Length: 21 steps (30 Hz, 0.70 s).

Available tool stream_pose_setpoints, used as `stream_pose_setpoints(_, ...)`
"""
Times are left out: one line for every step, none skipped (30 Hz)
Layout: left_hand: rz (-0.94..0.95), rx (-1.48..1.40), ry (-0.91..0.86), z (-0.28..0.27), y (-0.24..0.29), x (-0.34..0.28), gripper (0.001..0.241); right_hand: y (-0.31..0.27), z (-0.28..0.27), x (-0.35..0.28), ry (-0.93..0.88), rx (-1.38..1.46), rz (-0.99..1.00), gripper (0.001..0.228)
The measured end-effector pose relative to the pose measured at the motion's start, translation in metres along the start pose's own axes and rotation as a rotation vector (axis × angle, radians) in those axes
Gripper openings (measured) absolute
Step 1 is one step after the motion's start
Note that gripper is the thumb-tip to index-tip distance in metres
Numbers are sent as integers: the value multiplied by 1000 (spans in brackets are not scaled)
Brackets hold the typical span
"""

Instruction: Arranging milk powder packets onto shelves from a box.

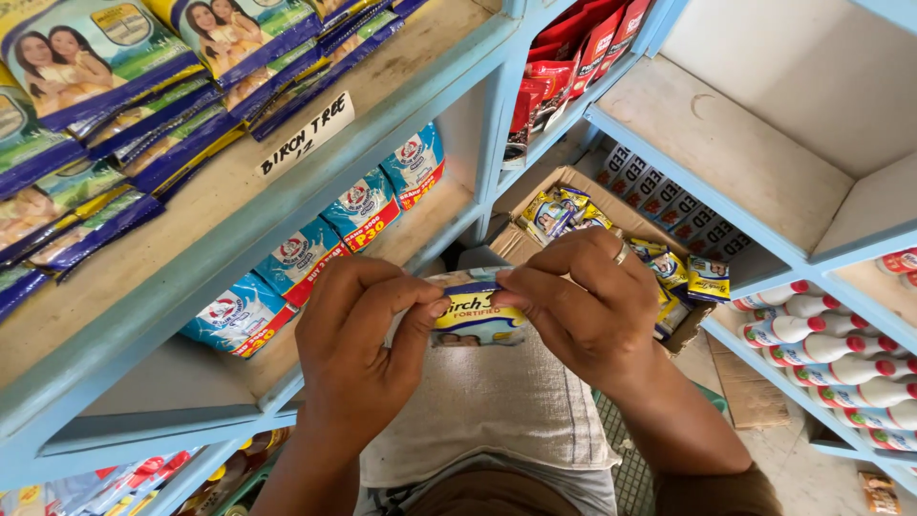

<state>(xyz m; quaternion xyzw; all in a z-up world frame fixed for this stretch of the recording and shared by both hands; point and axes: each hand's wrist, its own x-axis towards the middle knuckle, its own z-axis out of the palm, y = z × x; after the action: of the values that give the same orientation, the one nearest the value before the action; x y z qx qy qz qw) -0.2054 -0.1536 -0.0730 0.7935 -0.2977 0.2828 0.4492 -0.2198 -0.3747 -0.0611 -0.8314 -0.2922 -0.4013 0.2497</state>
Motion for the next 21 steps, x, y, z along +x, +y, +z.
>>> stream_pose_setpoints(1, 1, -3, -3, 8, 10, 16, 0, 0, 0, 2, 1, 3, 27)
stream_pose_setpoints(73, 59, -18, -7, 16, 20, 21, -1, 1, 0, 11, -6, -28, 27)
stream_pose_setpoints(147, 118, -30, -10, 24, 31, 28, 0, 1, 1, 20, -13, -63, 27)
stream_pose_setpoints(150, 121, -29, -8, 20, 27, 28, 0, 1, 2, 24, -13, -65, 27)
stream_pose_setpoints(177, 90, -54, -6, 16, 24, 27, 0, 1, 2, 33, 2, -93, 26)
stream_pose_setpoints(205, 60, -78, -4, 13, 20, 25, 0, 1, 2, 42, 18, -121, 26)
stream_pose_setpoints(208, 65, -80, -5, 13, 19, 25, -1, -1, 2, 48, 20, -121, 26)
stream_pose_setpoints(229, 56, -119, -6, 13, 18, 26, -2, -3, 1, 49, 34, -139, 25)
stream_pose_setpoints(255, 51, -154, -8, 12, 19, 28, -2, -3, 2, 54, 47, -162, 25)
stream_pose_setpoints(264, 60, -152, -10, 12, 18, 28, -2, -4, 2, 65, 48, -168, 25)
stream_pose_setpoints(302, 62, -168, -12, 13, 18, 27, -1, -6, 2, 61, 54, -213, 24)
stream_pose_setpoints(339, 65, -185, -14, 13, 17, 27, 0, -7, 2, 58, 60, -259, 23)
stream_pose_setpoints(348, 80, -173, -18, 13, 16, 27, 1, -11, 3, 68, 63, -276, 23)
stream_pose_setpoints(425, 102, -192, -22, 14, 16, 26, 3, -14, 4, 35, 79, -356, 23)
stream_pose_setpoints(504, 119, -217, -27, 14, 16, 26, 3, -18, 5, 2, 90, -430, 22)
stream_pose_setpoints(514, 129, -211, -32, 14, 14, 26, 2, -22, 2, 13, 87, -441, 22)
stream_pose_setpoints(584, 182, -295, -37, 14, 12, 25, 2, -26, -1, -51, 116, -492, 20)
stream_pose_setpoints(652, 236, -379, -42, 14, 10, 24, 1, -30, -4, -115, 144, -542, 20)
stream_pose_setpoints(659, 242, -374, -45, 14, 7, 24, -1, -35, 1, -109, 140, -550, 20)
stream_pose_setpoints(675, 245, -408, -49, 14, 4, 20, -4, -39, 6, -157, 186, -561, 19)
stream_pose_setpoints(689, 249, -444, -53, 13, 1, 17, -7, -43, 10, -204, 232, -570, 19)
